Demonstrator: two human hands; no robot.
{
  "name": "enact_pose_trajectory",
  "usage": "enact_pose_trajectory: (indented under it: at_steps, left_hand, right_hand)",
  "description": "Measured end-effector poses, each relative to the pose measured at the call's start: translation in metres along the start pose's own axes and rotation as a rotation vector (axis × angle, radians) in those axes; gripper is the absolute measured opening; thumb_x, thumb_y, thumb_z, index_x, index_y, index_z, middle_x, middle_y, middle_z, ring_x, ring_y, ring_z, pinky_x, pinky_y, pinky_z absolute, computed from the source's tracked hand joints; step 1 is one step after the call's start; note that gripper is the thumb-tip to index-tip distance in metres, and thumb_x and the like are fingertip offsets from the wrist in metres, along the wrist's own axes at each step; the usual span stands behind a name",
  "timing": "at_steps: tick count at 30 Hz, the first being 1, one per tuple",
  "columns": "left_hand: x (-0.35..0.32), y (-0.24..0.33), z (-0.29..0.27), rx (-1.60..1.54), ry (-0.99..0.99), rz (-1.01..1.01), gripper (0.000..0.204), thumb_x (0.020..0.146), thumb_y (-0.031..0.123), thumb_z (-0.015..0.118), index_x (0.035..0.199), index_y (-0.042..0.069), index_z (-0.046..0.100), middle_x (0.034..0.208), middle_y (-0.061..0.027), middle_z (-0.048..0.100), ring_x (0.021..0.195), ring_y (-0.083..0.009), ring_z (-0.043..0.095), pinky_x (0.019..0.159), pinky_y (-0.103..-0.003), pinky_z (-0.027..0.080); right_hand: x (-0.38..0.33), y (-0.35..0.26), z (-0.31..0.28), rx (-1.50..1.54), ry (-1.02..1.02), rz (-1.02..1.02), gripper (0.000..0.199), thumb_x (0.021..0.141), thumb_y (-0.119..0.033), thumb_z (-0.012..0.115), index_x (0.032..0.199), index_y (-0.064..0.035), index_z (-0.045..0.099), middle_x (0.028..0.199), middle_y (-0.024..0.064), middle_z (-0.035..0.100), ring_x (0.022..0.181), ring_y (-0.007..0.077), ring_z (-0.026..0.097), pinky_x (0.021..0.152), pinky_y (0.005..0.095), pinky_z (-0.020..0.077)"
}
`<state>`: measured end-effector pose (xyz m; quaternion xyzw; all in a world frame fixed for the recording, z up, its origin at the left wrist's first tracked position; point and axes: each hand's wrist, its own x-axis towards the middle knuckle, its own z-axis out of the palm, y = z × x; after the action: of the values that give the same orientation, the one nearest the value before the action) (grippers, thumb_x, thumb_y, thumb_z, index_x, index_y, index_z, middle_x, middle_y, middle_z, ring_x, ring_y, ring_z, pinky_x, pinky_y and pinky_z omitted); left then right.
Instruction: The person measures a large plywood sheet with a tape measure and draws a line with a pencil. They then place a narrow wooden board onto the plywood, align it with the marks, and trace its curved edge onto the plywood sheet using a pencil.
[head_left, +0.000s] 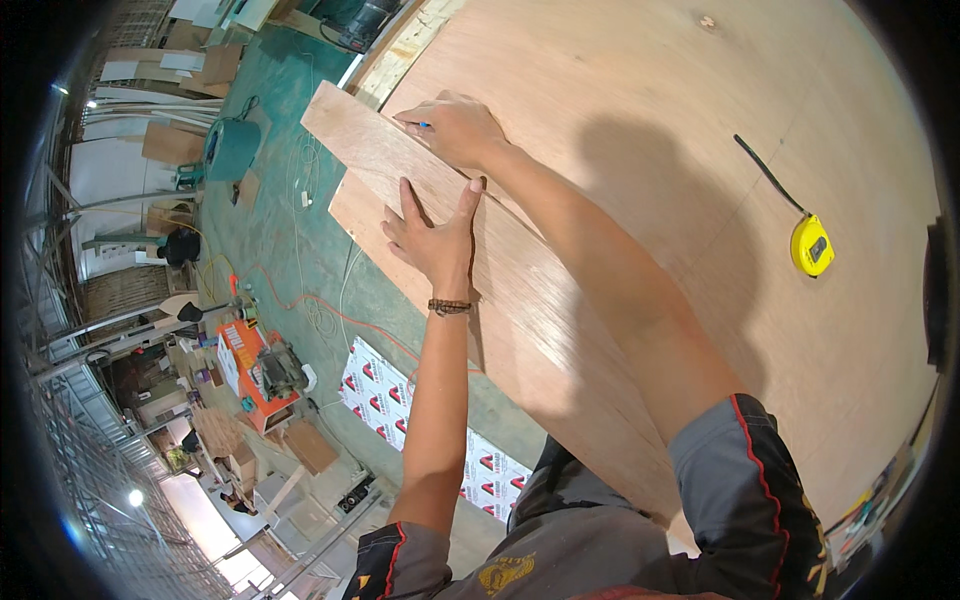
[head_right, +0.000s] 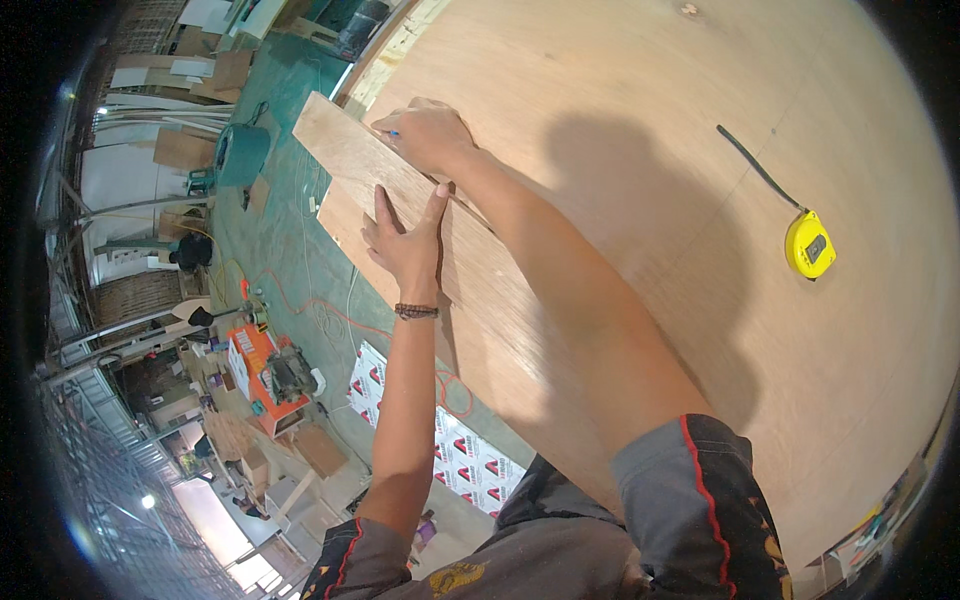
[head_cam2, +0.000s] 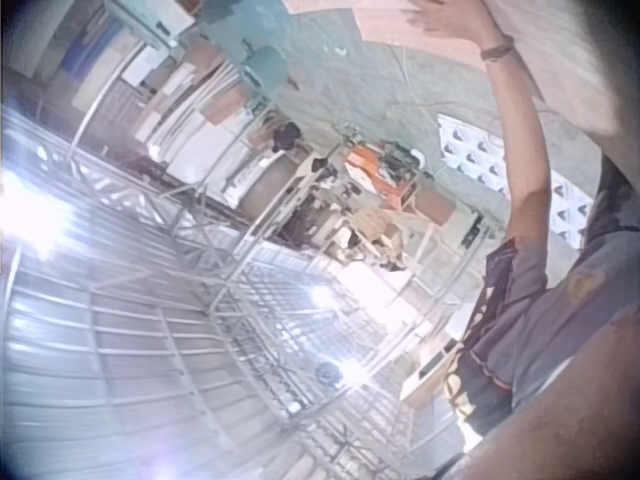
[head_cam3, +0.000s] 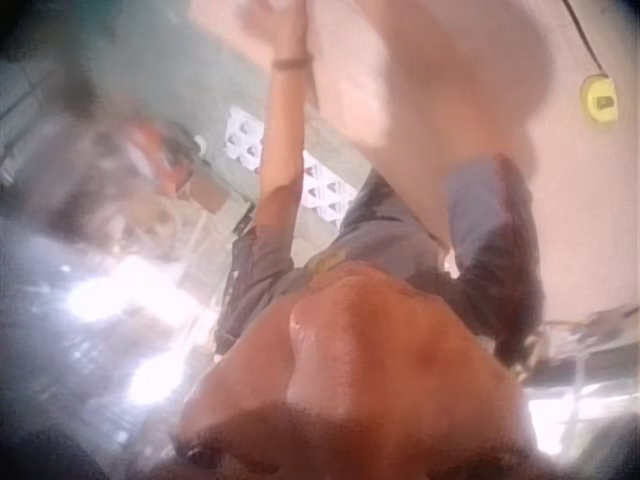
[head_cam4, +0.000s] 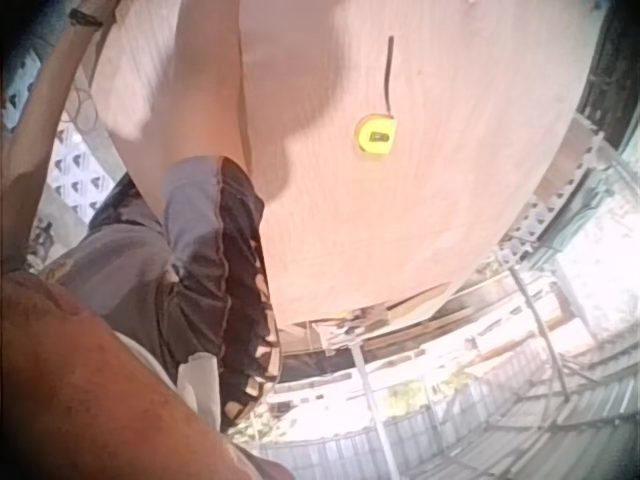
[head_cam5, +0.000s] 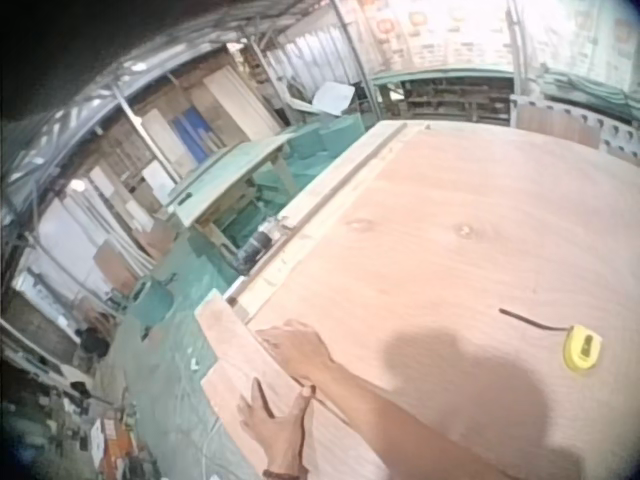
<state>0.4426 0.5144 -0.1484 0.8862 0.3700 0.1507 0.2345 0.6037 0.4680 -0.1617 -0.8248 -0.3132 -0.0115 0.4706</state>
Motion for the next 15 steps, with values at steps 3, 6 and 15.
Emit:
enact_pose_trajectory:
  at_steps: [3, 6, 15]
  left_hand:
    - [0.0009, -0.0007, 0.0002, 0.022, -0.005, 0.004, 0.121, 0.066, 0.078, 0.084, 0.161, 0.013, 0.044, 0.167, -0.0336, 0.027, 0.159, -0.0492, 0.014, 0.127, -0.062, 0.008]
    - [0.0007, 0.0010, 0.0012, 0.026, 0.001, -0.003, 0.118, 0.068, 0.074, 0.085, 0.161, 0.013, 0.044, 0.166, -0.0333, 0.028, 0.159, -0.0488, 0.015, 0.128, -0.062, 0.009]
    - [0.0007, 0.0006, 0.0027, 0.029, 0.021, -0.011, 0.116, 0.069, 0.069, 0.087, 0.160, 0.014, 0.043, 0.166, -0.0330, 0.029, 0.158, -0.0472, 0.017, 0.128, -0.061, 0.010]
  right_hand:
    - [-0.0002, -0.0007, 0.0012, 0.019, 0.002, 0.015, 0.030, 0.103, -0.032, 0.060, 0.128, -0.0355, 0.076, 0.123, -0.0035, 0.075, 0.120, 0.0258, 0.064, 0.102, 0.0409, 0.0534]
    - [-0.0011, -0.0017, -0.0013, 0.017, -0.006, 0.019, 0.030, 0.103, -0.032, 0.060, 0.128, -0.0370, 0.076, 0.122, -0.0032, 0.075, 0.119, 0.0265, 0.064, 0.102, 0.0416, 0.0534]
    - [-0.0012, -0.0009, -0.0025, 0.075, 0.012, 0.035, 0.028, 0.102, -0.033, 0.062, 0.125, -0.0337, 0.077, 0.120, 0.0021, 0.076, 0.117, 0.0292, 0.066, 0.101, 0.0439, 0.0533]
